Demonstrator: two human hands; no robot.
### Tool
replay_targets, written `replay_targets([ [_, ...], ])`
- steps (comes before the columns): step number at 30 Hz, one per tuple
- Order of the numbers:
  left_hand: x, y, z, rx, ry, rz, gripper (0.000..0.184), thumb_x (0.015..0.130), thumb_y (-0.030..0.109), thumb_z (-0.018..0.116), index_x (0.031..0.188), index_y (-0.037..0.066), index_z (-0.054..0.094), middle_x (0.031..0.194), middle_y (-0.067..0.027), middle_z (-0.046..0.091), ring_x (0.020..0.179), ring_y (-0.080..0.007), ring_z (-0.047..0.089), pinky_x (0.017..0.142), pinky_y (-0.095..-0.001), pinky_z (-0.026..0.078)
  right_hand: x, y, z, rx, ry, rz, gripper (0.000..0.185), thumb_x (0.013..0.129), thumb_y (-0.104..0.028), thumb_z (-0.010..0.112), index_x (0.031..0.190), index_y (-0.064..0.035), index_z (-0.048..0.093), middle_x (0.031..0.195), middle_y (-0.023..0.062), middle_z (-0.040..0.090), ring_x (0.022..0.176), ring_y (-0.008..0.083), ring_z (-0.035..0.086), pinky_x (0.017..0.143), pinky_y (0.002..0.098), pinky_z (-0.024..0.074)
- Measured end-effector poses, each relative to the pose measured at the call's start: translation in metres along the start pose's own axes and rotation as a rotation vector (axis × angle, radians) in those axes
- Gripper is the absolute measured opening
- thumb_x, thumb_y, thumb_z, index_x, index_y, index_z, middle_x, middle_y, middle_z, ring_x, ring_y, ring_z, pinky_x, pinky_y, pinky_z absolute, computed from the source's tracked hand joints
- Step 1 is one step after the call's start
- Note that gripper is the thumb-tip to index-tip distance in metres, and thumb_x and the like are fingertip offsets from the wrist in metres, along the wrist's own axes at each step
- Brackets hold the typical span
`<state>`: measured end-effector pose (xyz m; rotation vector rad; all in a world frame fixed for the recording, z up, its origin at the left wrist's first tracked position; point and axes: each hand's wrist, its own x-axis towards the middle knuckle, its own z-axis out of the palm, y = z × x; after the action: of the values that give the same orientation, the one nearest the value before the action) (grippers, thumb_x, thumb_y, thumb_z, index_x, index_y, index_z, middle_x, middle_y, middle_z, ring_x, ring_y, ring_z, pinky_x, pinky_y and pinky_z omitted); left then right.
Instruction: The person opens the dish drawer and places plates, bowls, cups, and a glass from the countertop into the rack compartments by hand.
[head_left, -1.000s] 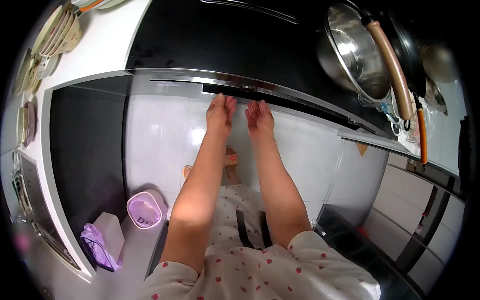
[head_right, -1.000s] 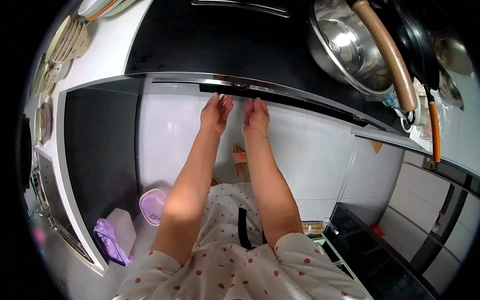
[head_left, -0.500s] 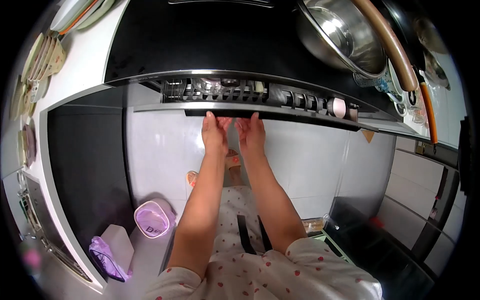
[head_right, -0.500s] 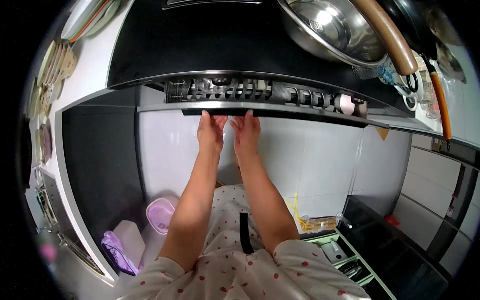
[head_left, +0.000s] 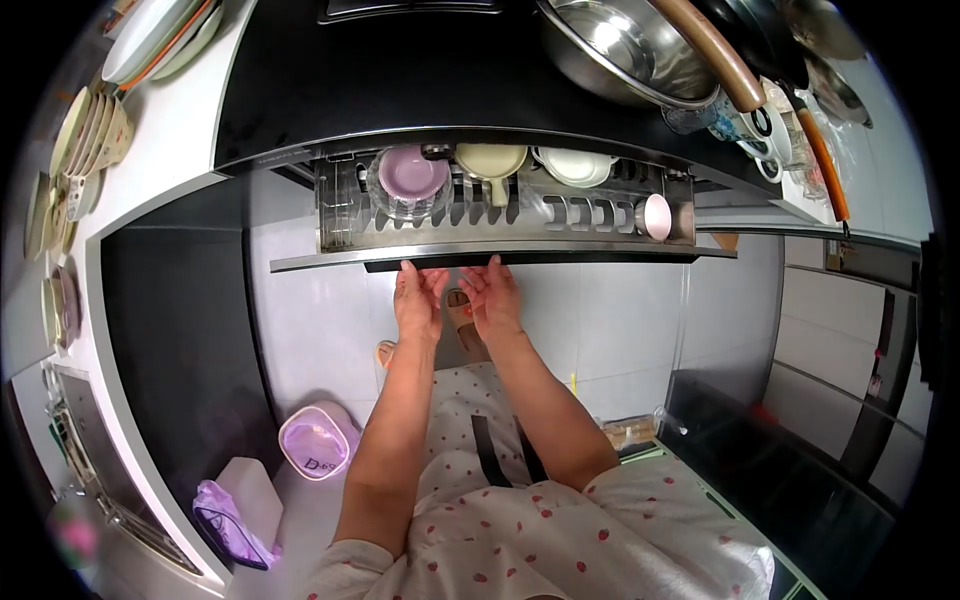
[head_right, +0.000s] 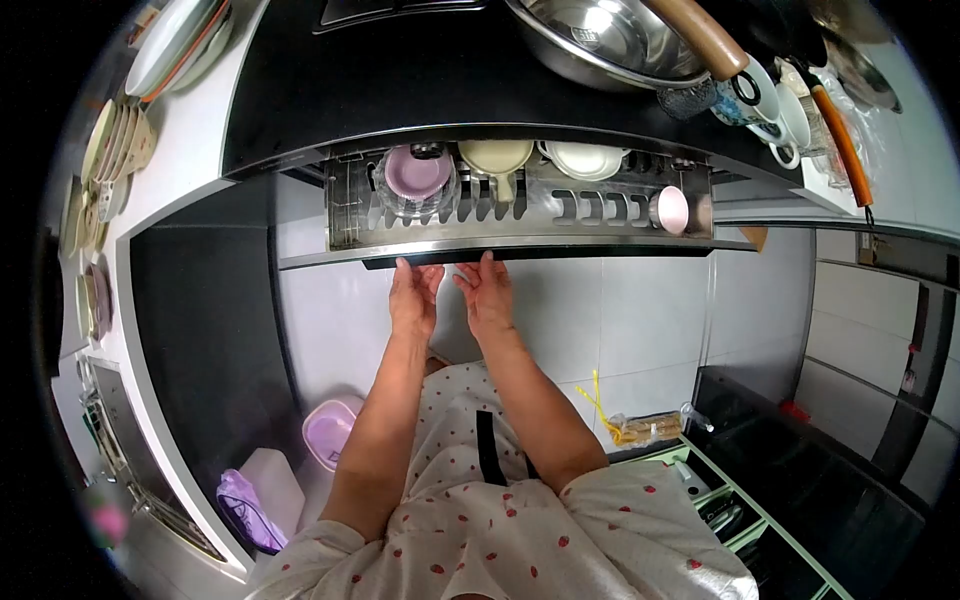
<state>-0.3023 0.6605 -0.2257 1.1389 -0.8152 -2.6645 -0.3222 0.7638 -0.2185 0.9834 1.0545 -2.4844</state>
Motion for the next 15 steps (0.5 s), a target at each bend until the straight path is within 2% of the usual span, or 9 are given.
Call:
replay_targets([
  [5, 0.003, 0.001, -0.003, 0.008, 0.014, -0.054, 0.040, 0.087, 0.038, 0.047, 0.101, 0.001, 0.045, 0.084, -0.0088, 0.056, 0.079, -0.0177, 0.057, 0.075, -0.0297, 0.049, -0.005, -0.002, 0.000, 0.039, 0.022, 0.037, 0.022, 0.083, -0.030, 0.057, 0.087, -0.0104, 0.049, 0.080, 0.0036, 0.058, 0.075, 0.0138, 0.058, 0.063, 0.0268, 0.0482],
  [7, 0.000, 0.001, 0.002, 0.037, 0.119, -0.053, 0.036, 0.084, 0.039, 0.053, 0.084, 0.004, 0.045, 0.070, -0.0067, 0.053, 0.066, -0.0159, 0.056, 0.068, -0.0277, 0.051, -0.003, 0.004, -0.002, 0.023, 0.018, 0.019, 0.022, 0.082, -0.030, 0.059, 0.087, -0.0108, 0.049, 0.079, 0.0034, 0.058, 0.073, 0.0135, 0.058, 0.062, 0.0262, 0.0481],
  [15, -0.007, 0.001, 0.002, 0.052, 0.153, -0.032, 0.031, 0.083, 0.032, 0.057, 0.079, 0.005, 0.043, 0.068, -0.0070, 0.052, 0.063, -0.0165, 0.056, 0.064, -0.0284, 0.052, -0.009, 0.008, 0.002, -0.018, 0.116, 0.000, 0.020, 0.080, -0.028, 0.062, 0.078, -0.0113, 0.051, 0.072, 0.0025, 0.058, 0.064, 0.0129, 0.057, 0.056, 0.0251, 0.0483],
])
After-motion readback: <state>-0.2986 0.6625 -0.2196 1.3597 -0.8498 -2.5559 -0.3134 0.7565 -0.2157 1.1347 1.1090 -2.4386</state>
